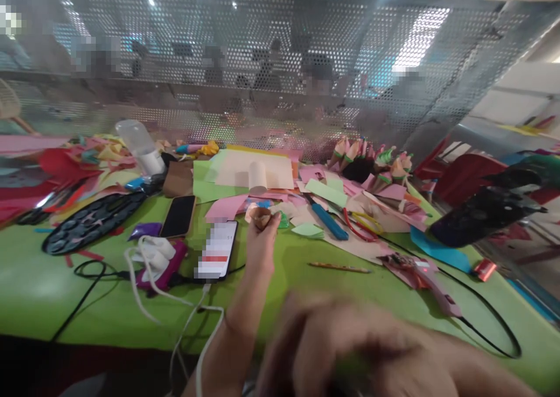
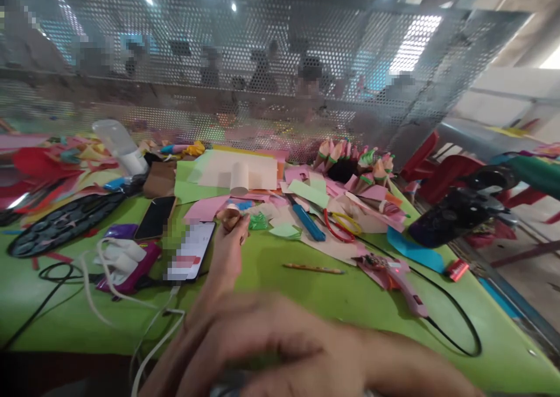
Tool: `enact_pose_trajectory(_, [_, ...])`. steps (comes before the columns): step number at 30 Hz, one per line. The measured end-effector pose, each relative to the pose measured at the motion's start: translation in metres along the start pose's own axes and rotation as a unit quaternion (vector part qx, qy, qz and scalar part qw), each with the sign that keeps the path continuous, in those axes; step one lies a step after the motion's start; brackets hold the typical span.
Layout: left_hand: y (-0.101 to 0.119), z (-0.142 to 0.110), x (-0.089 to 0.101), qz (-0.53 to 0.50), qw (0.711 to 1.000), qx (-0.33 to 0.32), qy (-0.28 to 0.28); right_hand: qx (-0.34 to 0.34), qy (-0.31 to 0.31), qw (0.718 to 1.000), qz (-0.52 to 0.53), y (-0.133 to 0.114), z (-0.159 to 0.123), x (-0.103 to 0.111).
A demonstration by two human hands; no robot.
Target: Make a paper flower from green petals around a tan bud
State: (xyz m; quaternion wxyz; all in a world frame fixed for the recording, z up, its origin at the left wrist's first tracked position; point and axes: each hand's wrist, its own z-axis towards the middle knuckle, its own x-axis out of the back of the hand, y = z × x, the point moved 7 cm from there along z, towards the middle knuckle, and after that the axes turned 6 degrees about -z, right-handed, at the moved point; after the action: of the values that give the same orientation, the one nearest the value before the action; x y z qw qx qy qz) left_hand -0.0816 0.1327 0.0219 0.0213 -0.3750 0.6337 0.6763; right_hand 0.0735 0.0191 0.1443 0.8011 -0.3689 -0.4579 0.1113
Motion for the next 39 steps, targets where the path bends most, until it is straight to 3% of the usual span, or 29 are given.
enact_pose_trajectory(1, [0.002,0.000,0.001,-0.003,1.000,-0.004,0.007,-0.001,0.011,1.000,0.011,0.013,0.026,0.016])
enact_pose_trajectory(3, [0.006,-0.001,0.001,-0.012,1.000,-0.011,0.010,-0.078,0.120,0.990,0.011,0.063,0.062,0.045])
enact_pose_trajectory(5, [0.008,-0.002,0.001,-0.034,0.999,-0.009,0.017,-0.172,0.170,0.965,-0.098,0.122,0.081,0.057])
enact_pose_trajectory(8, [0.007,-0.002,0.003,-0.060,0.998,-0.002,0.029,-0.301,0.087,0.914,-0.259,0.199,0.093,0.051])
enact_pose_trajectory(11, [0.003,0.000,0.003,-0.062,0.998,-0.003,0.027,-0.346,0.070,0.886,-0.300,0.234,0.097,0.045])
enact_pose_trajectory(14, [0.002,0.001,0.003,-0.066,0.998,-0.005,0.016,-0.365,0.071,0.870,-0.323,0.244,0.100,0.036])
enact_pose_trajectory(17, [0.004,0.000,0.003,-0.070,0.997,-0.013,0.010,-0.369,0.073,0.872,-0.313,0.249,0.100,0.032])
enact_pose_trajectory(26, [0.005,-0.001,-0.001,-0.089,0.996,-0.006,-0.003,-0.372,0.102,0.878,-0.283,0.258,0.094,0.041])
enact_pose_trajectory(31, [0.004,0.001,0.004,-0.097,0.995,0.005,0.034,-0.347,0.160,0.891,-0.247,0.255,0.099,0.041])
enact_pose_trajectory(39, [0.003,0.000,0.005,-0.096,0.994,0.029,0.048,-0.262,0.285,0.921,-0.041,0.237,0.087,0.075])
